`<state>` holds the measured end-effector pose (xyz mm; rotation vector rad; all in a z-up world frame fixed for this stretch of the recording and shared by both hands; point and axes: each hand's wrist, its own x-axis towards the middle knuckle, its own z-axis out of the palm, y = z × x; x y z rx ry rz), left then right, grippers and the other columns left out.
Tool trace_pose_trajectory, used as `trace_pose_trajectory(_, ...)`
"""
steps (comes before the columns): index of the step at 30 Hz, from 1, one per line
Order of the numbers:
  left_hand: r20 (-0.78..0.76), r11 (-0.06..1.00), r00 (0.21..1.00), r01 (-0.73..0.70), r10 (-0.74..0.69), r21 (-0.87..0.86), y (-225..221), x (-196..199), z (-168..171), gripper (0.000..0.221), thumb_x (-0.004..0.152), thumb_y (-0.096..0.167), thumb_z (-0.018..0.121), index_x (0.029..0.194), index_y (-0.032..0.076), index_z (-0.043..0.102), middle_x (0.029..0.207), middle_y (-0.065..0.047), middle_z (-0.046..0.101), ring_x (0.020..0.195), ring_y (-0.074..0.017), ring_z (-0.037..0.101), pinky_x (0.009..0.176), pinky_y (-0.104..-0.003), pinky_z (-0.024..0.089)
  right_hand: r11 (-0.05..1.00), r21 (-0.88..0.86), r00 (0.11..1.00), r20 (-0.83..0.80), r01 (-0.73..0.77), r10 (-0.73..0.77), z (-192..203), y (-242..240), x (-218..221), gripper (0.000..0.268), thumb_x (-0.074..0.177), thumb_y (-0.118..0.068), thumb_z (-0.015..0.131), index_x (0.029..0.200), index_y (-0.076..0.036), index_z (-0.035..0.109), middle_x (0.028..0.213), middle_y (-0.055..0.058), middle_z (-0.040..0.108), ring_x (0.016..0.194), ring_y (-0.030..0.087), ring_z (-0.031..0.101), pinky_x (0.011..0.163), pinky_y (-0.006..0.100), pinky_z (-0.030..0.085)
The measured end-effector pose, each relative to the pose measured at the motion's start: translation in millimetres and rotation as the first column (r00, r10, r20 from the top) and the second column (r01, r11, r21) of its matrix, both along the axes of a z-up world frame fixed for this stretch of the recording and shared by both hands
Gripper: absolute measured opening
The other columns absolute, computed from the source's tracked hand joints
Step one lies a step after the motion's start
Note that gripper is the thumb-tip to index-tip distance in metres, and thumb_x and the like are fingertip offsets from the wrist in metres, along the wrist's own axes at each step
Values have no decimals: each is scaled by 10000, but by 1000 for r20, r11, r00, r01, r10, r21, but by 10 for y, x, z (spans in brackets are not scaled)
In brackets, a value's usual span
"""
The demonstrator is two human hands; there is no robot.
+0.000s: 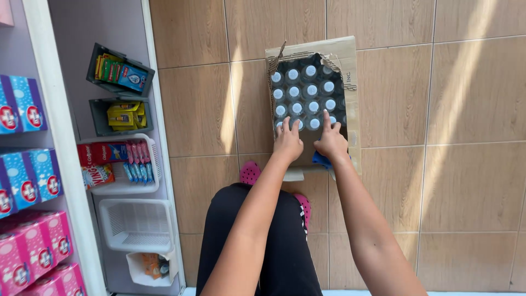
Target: Wiping water bottles with a cloth and arranging them on the pharmacy shelves.
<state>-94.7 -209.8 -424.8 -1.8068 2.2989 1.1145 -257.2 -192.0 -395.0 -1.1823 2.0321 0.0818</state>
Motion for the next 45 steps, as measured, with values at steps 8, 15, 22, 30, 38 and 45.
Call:
trace_pose_trajectory(8, 220, 990, 968, 134, -121, -42, -417, -95, -569, 1029, 689, 166, 872, 1548, 299, 320, 1661, -178, 109, 1444, -549, 233, 1024, -594, 472, 994, 50, 992, -72, -102, 105, -574, -377, -46, 1106, 755, -308, 771, 1635, -393, 106, 1430, 203, 486, 1071, 438, 682, 855, 524, 573)
trace_pose_trajectory(15, 223, 991, 967, 115, -127, 67, -692, -114, -800, 1214, 572, 279, 987, 1515, 457, 243, 1565, -170, 272, 1333, -480, 417, 885, -483, 580, 997, 75, 997, -74, -24, 30, -847, -546, 69, 999, 817, -505, 775, 1613, -328, 198, 1238, 269, 638, 1096, 467, 664, 888, 544, 551)
trace_pose_trajectory(22, 315, 917, 905, 353, -285, -186, -501, 128, -1195, 1262, 561, 158, 937, 1578, 442, 247, 1406, -158, 397, 1215, -438, 493, 899, -424, 591, 991, -103, 996, -20, 81, -83, -934, -273, 138, 802, 800, -284, 779, 1483, -359, 366, 1218, 234, 603, 1036, 480, 660, 839, 544, 558)
trace_pose_trajectory(30, 337, 986, 933, 155, -124, -66, -573, 76, -1049, 1086, 669, 287, 871, 1512, -28, 263, 1455, -326, 381, 882, -330, 719, 642, -361, 610, 987, -149, 998, -20, 52, -56, -861, -73, 250, 756, 846, -266, 754, 1496, -329, 372, 1170, 236, 587, 948, 500, 669, 799, 554, 558)
trace_pose_trajectory(38, 342, 994, 937, -38, 69, -98, -468, -126, -1182, 552, 937, 26, 657, 1440, 40, 429, 1489, -288, 360, 1025, -399, 685, 780, -414, 617, 961, -207, 982, 2, 184, -188, -726, -118, 317, 598, 875, -277, 735, 1412, -344, 480, 1181, 125, 623, 950, 442, 679, 773, 537, 551)
trace_pose_trajectory(45, 109, 982, 977, -173, 181, -76, -344, -41, -726, 547, 785, -101, 663, 1268, 131, 549, 1465, -171, 365, 1214, -472, 519, 783, -461, 593, 950, -174, 965, 99, 259, -245, -813, -13, 231, 541, 873, -201, 711, 1363, -352, 539, 1061, 39, 672, 1013, 304, 690, 812, 463, 537)
